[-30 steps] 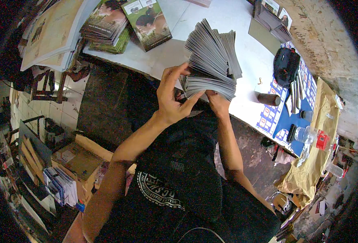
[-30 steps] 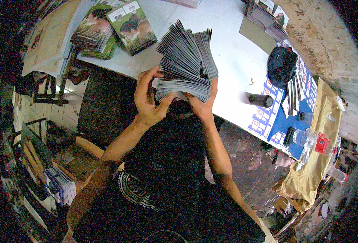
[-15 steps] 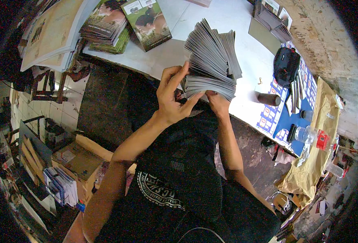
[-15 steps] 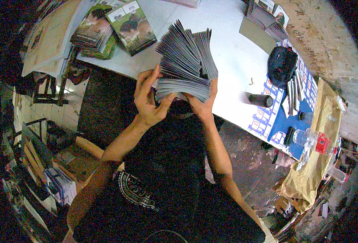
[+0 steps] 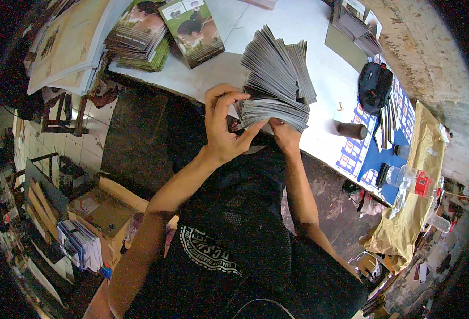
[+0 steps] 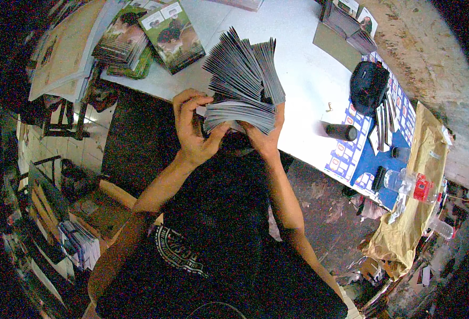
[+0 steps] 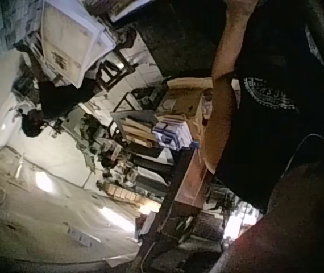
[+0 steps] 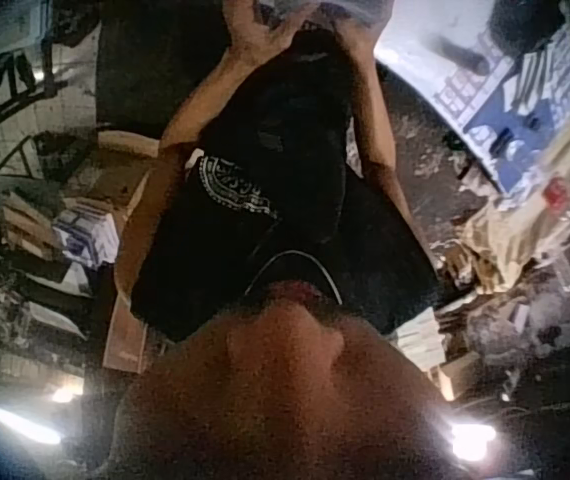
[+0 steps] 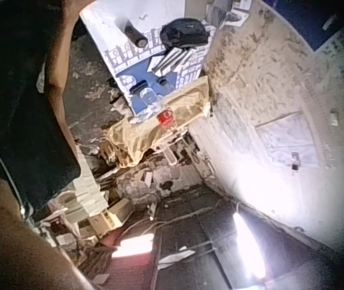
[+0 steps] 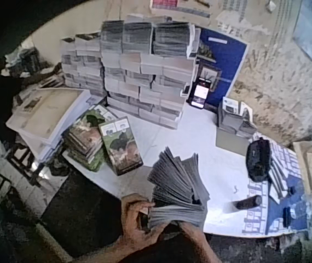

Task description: The user is sorting, aligning, and stacking printed paper leaflets or brochures on a workspace.

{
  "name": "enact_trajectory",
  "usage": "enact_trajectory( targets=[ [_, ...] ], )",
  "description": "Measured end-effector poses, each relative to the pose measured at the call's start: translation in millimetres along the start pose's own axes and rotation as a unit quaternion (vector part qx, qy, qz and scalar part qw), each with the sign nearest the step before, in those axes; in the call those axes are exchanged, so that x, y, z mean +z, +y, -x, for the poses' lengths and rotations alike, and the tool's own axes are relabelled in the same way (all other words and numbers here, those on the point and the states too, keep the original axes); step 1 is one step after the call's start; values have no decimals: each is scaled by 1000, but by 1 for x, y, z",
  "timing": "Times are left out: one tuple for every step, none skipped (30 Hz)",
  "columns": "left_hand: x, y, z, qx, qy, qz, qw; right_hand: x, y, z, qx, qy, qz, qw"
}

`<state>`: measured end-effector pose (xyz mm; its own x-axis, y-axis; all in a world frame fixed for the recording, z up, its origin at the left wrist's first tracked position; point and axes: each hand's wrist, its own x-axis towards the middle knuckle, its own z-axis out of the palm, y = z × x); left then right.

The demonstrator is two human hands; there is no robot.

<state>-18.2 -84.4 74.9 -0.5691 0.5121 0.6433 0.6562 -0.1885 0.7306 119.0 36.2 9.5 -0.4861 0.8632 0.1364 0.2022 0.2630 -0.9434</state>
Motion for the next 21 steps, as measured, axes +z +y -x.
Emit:
enact_trajectory(
  targets=[
    [1,-2,-2,7,-6,36,999,0,1,0,0,0,0,1000],
    [1,-4,-3,15,-12,73,997,0,2,0,-4,1,1,1000],
    [1,-6,-3,15,-12,73,997,0,2,0,-8,3,2,1000],
    [2,-9,-1,4,-13,88,996,0,1,-1,-9,3,2,1000],
    [3,-11,1,-7,-15,103,995,0,-1,-1,-14,0,7,1000],
    [5,-11,3,-7,-14,102,995,0,-3,-1,-19,-4,11,1000],
    [9,-10,4,-32,15,133,990,1,-3,-1,-19,-5,10,1000],
    [10,-9,5,-57,45,164,984,1,-4,0,-26,-4,0,1000],
    [9,-8,3,-57,45,165,984,1,-4,0,-31,-2,-11,999],
    [5,-6,-1,-39,15,112,993,1,-5,0,-31,-1,-10,999],
    [2,-4,-4,-22,-14,59,998,1,-7,-1,-24,-3,-16,1000],
    [2,-3,-4,-22,-14,59,998,1,-8,-1,-17,-5,-22,1000],
    [2,-3,-5,-17,-16,52,998,1,-6,-1,-17,-5,-22,1000],
    [2,-2,-5,-12,-18,45,999,1,-4,-1,-12,-8,-31,999],
    [2,-2,-4,-11,-17,46,999,1,-2,-1,-9,-11,-40,999],
    [2,-2,-4,-11,-15,46,999,1,-2,0,-10,-11,-39,999],
    [2,-2,-3,-10,-12,47,999,0,-2,1,-2,-10,-31,999],
    [3,-4,-2,-10,-12,46,999,0,-1,1,6,-11,-25,1000],
    [5,-6,0,-18,-2,69,997,0,-2,1,6,-12,-25,1000],
    [7,-9,2,-25,9,93,995,1,-3,1,4,-10,-35,999],
    [8,-11,4,-25,8,93,995,2,-4,1,2,-8,-44,999]
  ],
)
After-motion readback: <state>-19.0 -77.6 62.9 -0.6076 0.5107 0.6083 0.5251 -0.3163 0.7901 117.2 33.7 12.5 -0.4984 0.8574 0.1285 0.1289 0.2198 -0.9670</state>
